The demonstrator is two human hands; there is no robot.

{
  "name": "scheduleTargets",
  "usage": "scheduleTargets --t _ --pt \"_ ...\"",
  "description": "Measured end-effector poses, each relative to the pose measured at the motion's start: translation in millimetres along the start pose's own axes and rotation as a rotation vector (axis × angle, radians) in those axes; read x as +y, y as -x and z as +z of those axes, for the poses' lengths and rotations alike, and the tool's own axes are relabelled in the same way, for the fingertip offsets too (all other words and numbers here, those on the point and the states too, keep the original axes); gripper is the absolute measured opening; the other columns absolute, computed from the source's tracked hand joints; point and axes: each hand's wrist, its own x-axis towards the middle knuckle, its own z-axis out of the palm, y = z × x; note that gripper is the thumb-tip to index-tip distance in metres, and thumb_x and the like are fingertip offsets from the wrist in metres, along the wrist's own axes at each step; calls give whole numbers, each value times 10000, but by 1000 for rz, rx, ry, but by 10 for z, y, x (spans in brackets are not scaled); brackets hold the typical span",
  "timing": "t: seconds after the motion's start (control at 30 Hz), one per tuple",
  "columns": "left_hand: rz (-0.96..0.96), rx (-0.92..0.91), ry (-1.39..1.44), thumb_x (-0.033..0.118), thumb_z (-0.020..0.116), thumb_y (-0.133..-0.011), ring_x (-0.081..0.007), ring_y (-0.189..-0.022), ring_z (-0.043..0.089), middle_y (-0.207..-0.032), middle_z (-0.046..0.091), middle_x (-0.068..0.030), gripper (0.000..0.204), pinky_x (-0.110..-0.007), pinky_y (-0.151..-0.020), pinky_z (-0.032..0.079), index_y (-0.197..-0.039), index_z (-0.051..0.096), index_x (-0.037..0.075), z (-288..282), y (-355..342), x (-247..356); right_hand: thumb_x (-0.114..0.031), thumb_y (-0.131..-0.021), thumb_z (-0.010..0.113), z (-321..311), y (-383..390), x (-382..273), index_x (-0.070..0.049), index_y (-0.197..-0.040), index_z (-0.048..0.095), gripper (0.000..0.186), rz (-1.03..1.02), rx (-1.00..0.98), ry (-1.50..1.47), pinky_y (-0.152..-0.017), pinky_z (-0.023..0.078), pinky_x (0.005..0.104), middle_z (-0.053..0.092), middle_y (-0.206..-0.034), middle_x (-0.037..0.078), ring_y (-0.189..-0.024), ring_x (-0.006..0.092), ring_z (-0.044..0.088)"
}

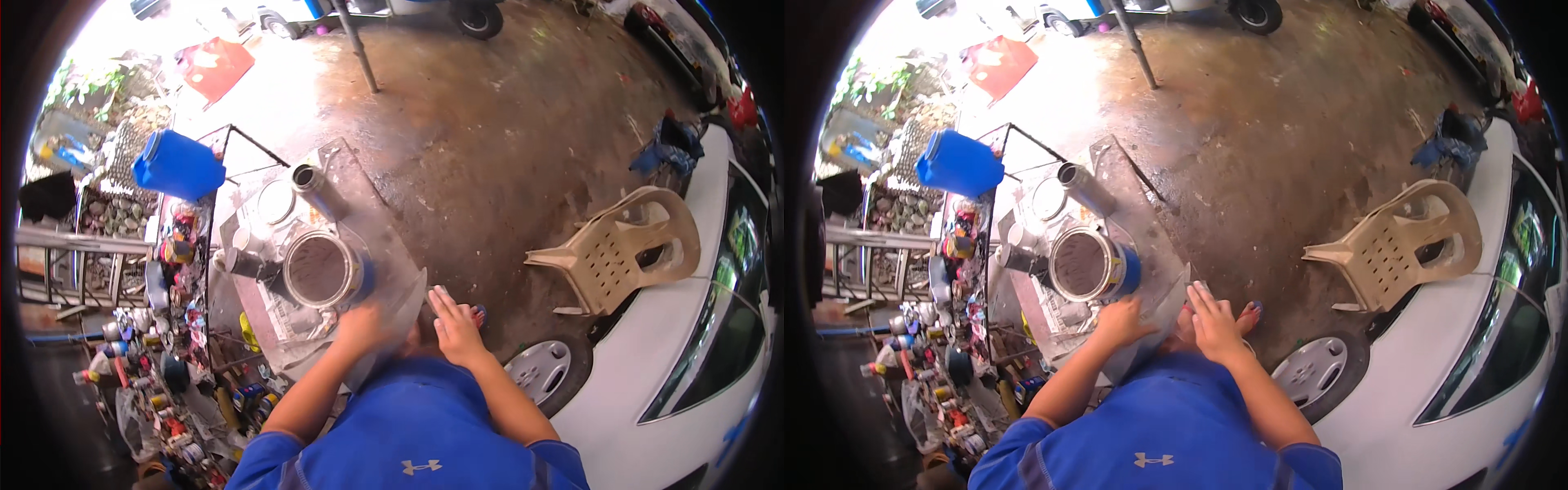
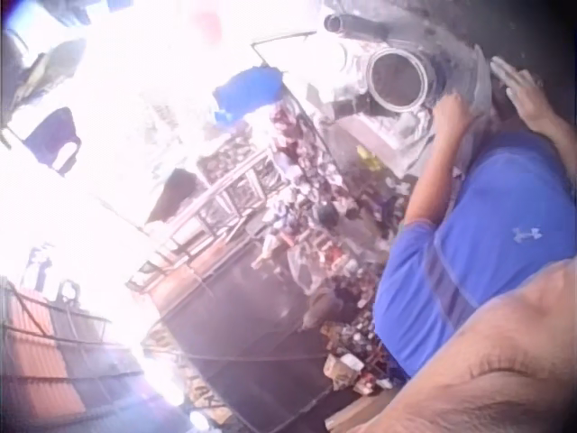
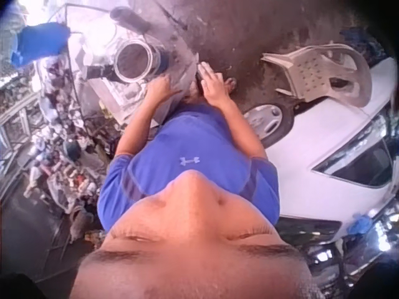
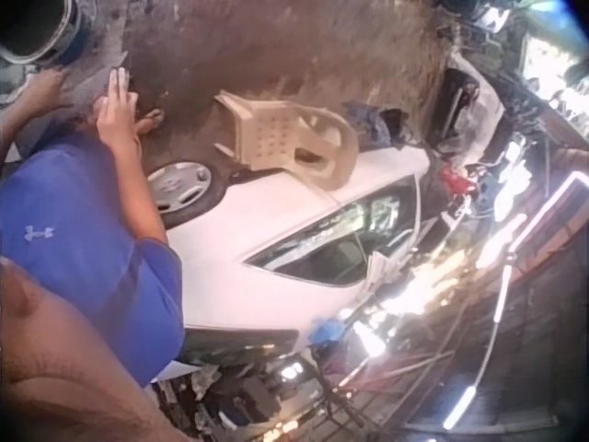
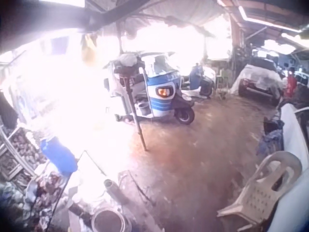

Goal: The person holds a grey car part on a table and uses a piece of sandpaper to scrub its surface, occasionally checking the texture with their fingers before picking up the part to inspect it.

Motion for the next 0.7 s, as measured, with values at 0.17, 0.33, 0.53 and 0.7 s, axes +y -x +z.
scheduleTargets --t 0.17,0.33,0.53,0.7 --pt "-112 -40 30 550 670 -917 -409 -744 723 -734 710 -217 534 -526 -732 571 -851 712 21 228 222 -123 -176 -973 523 435 -161 205 -104 -1547 443 585 99 -43 -22 -1014 439 498 427 -1603 104 -1140 447 526" --pt "-14 -40 94 529 648 -944 -447 -731 712 -727 697 -248 538 -532 -684 572 -874 713 0 49 -34 -178 -167 -974 530 537 -230 125 -90 -1543 444 582 121 -58 15 -1033 420 496 412 -1618 98 -1126 452 517" --pt "28 0 -24 460 651 -956 -356 -686 741 -726 721 -179 408 -453 -610 595 -948 717 57 -33 -5 -200 -117 -957 538 553 -274 -56 -45 -1550 423 608 62 -151 118 -1049 393 465 393 -1622 146 -1158 408 502" --pt "118 93 109 267 661 -942 -336 -717 759 -776 733 -190 275 -435 -618 615 -960 658 -7 215 77 -136 -171 -975 563 612 -251 -43 -24 -1608 259 718 33 -173 111 -1122 350 508 257 -1652 261 -1270 428 483"
